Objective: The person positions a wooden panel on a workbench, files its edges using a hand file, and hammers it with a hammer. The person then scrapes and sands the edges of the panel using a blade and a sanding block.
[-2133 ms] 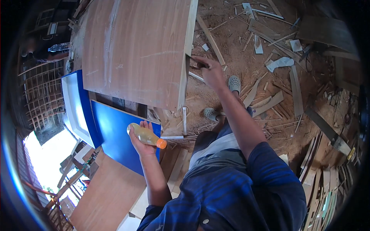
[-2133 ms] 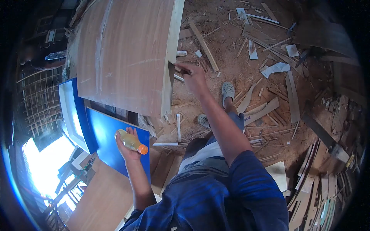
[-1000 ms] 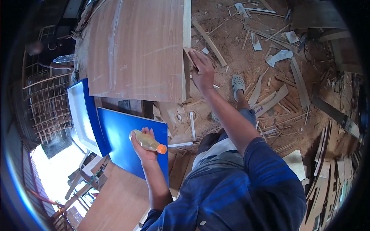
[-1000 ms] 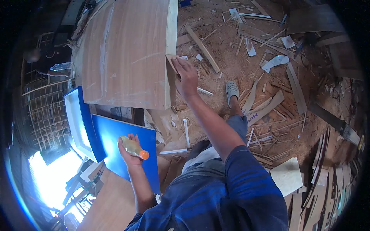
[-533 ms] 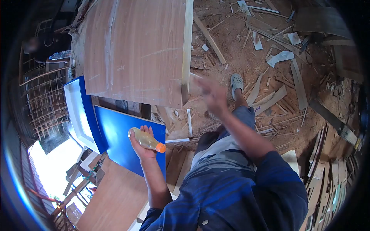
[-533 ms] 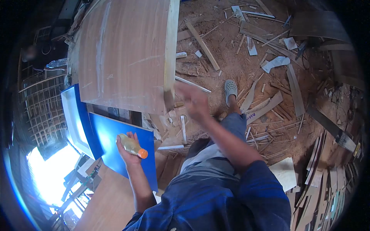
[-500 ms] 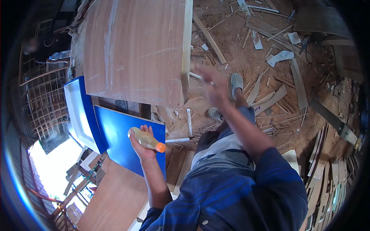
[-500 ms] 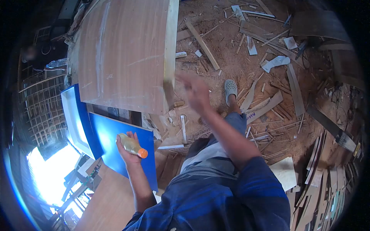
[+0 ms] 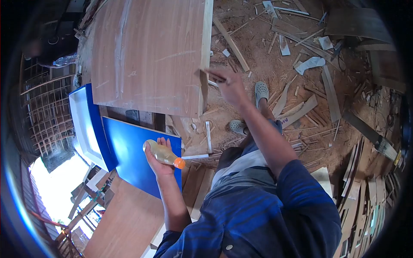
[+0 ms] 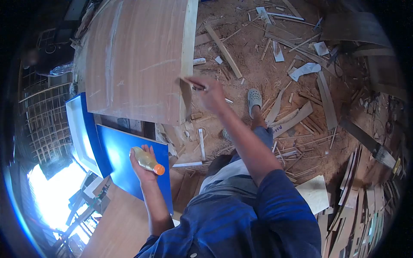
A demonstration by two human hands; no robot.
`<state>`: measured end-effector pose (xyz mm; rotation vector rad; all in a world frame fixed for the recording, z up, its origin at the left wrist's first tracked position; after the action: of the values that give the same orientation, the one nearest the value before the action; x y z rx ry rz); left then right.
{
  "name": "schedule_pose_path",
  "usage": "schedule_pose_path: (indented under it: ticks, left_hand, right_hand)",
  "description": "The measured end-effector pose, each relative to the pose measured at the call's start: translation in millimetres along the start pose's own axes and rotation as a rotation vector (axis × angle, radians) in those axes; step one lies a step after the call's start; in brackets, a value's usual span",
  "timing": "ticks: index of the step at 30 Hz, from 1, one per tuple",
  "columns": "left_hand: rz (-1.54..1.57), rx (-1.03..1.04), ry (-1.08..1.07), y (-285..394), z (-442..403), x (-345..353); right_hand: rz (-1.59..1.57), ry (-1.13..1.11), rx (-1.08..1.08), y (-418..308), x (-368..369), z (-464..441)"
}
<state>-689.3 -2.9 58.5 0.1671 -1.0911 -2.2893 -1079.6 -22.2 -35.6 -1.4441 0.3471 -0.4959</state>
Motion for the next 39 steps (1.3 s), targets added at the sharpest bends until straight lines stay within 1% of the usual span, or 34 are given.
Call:
schedule_pose_path:
  ticks: [1,4,7,10,13,16,19,21,22,24,25,28,31,34,37,39]
  left_hand:
    - [0.003,-0.005,-0.011,-0.7,-0.8,0.8]
    - [0.008,-0.004,-0.042,-0.4,-3.8,2.4]
    - [0.009,0.0,-0.069,0.8,-1.4,6.2]
    - [0.001,0.002,-0.094,1.1,1.7,6.1]
    - [-0.024,0.01,-0.115,-1.0,-3.3,0.7]
    - [-0.04,-0.006,-0.126,-7.1,-8.5,-0.7]
    - [-0.03,-0.01,-0.126,-4.4,-0.2,13.8]
    - [-0.028,0.005,-0.122,-0.9,5.0,16.8]
    - [-0.03,0.01,-0.1,-0.4,5.3,17.1]
    - [-0.032,0.018,-0.055,-0.8,6.4,18.2]
    - [-0.037,0.028,-0.045,-1.5,7.2,19.2]
    - [-0.047,0.052,-0.015,-3.7,10.1,20.8]
    - [-0.049,0.055,0.003,-6.6,6.1,27.3]
    - [-0.055,0.047,0.044,-11.5,4.3,33.7]
    - [-0.055,0.028,0.066,-18.7,3.1,46.5]
    - [-0.046,-0.003,0.057,-24.4,0.0,53.7]
  right_hand:
    - [0.029,0.0,-0.047,-0.9,3.3,14.0]
    - [0.017,-0.047,-0.021,8.1,15.4,50.5]
    - [-0.024,-0.086,-0.085,4.6,24.3,81.2]
    - [-0.005,-0.1,-0.056,8.7,32.7,111.4]
    - [-0.053,-0.105,-0.09,9.9,39.8,141.1]
    - [0.025,-0.384,-0.094,13.4,58.4,165.2]
    - [-0.136,-0.18,0.168,37.5,20.3,133.0]
    - [-0.004,0.094,0.073,29.9,-22.6,77.1]
    - [-0.007,0.166,0.042,21.6,-35.8,47.8]
    - [0.01,0.236,0.119,19.1,-48.3,-8.4]
    - [0.029,0.231,0.226,27.5,-46.4,-33.3]
    - [0.054,0.419,0.011,23.1,-42.3,-94.6]
    - [0.107,0.349,0.088,27.9,-29.1,-124.7]
    - [0.135,0.412,-0.193,26.4,-11.0,-118.9]
    - [0.44,0.123,0.018,45.4,-0.4,-84.9]
    - [0.418,0.046,-0.028,53.8,-1.1,-43.4]
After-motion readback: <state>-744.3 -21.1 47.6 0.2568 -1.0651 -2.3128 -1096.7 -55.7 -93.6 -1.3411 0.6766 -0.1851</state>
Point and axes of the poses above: each hand's wrist, its own z-axis away from the middle knuckle, its own x-axis out of the palm, y = z × x, the point moved 9 cm from there along -z, towards the middle knuckle, and after that the axes turned 1 degree about -y, right-handed, at the moved point
